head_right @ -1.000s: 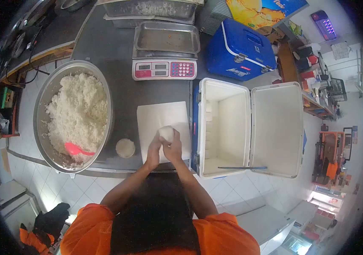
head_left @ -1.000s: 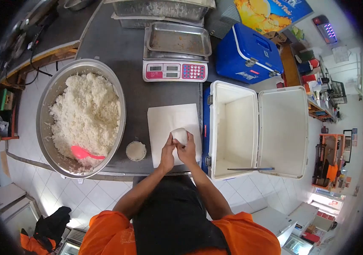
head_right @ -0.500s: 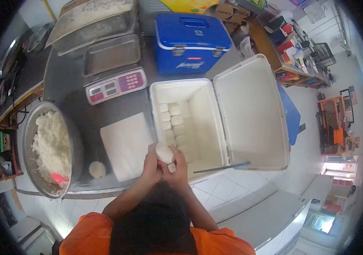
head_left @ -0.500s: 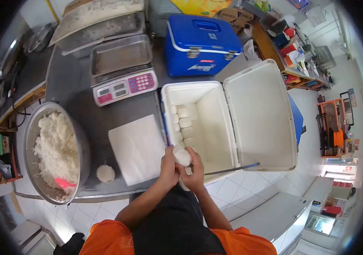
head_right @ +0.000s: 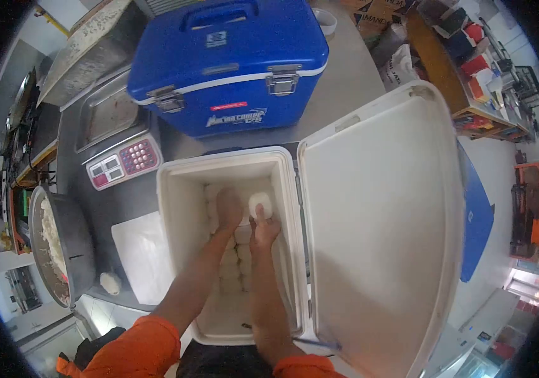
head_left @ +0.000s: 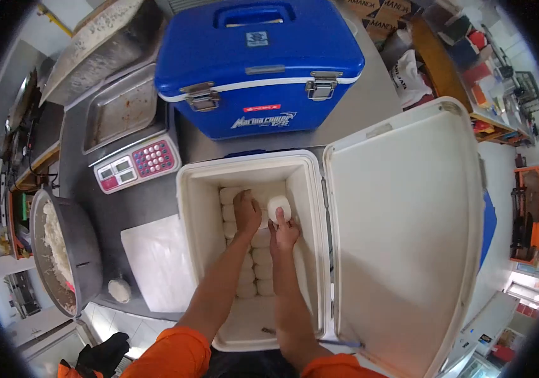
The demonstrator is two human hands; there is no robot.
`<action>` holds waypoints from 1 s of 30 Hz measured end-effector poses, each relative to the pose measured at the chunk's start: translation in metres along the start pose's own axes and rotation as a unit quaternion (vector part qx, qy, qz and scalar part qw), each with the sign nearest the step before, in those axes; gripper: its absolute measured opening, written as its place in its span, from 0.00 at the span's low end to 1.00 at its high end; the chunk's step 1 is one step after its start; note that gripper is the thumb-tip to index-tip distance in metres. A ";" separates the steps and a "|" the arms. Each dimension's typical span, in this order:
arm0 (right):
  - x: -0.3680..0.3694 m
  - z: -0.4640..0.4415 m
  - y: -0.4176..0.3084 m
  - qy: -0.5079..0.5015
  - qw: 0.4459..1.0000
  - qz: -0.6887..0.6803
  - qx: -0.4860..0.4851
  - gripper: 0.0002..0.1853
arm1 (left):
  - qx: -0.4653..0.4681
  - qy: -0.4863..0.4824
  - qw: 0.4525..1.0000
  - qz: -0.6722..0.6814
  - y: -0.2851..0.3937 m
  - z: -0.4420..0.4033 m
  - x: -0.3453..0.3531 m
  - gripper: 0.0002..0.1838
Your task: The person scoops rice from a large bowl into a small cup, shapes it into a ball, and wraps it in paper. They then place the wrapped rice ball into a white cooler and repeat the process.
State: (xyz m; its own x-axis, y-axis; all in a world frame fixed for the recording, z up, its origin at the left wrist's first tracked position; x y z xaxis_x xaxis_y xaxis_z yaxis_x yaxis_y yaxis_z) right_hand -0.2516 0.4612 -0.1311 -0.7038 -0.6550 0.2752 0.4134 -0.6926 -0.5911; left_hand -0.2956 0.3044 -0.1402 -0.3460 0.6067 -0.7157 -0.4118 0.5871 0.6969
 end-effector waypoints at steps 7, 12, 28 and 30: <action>0.001 -0.062 0.035 0.039 0.993 0.039 -0.105 0.32 | 0.186 -0.095 0.971 -0.117 -0.010 0.008 0.065 0.21; 0.022 -0.065 0.030 0.079 0.953 0.188 -0.224 0.31 | 0.279 0.016 0.940 -0.195 -0.013 0.024 0.059 0.23; 0.069 -0.084 0.024 -0.048 0.802 0.491 -0.336 0.28 | 0.117 -0.093 0.972 -0.181 -0.002 0.045 0.024 0.34; 0.068 -0.084 0.032 -0.048 0.801 0.506 -0.316 0.28 | 0.113 -0.078 0.977 -0.164 -0.012 0.052 0.021 0.34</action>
State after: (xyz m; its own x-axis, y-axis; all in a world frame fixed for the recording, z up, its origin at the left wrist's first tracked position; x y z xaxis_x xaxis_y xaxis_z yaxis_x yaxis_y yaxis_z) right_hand -0.3343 0.4199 -0.1948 -0.1322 -0.8256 -0.5485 0.3470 0.4798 -0.8058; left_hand -0.2538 0.3378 -0.1609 -0.0858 0.4304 -0.8985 -0.2765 0.8562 0.4365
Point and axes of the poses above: each hand's wrist, its own z-axis away from the middle knuckle, its own x-axis out of the palm, y = z × x, the point moved 8 cm from there along -z, towards the middle knuckle, and after that the axes turned 7 degrees about y, right-handed, at the moved point
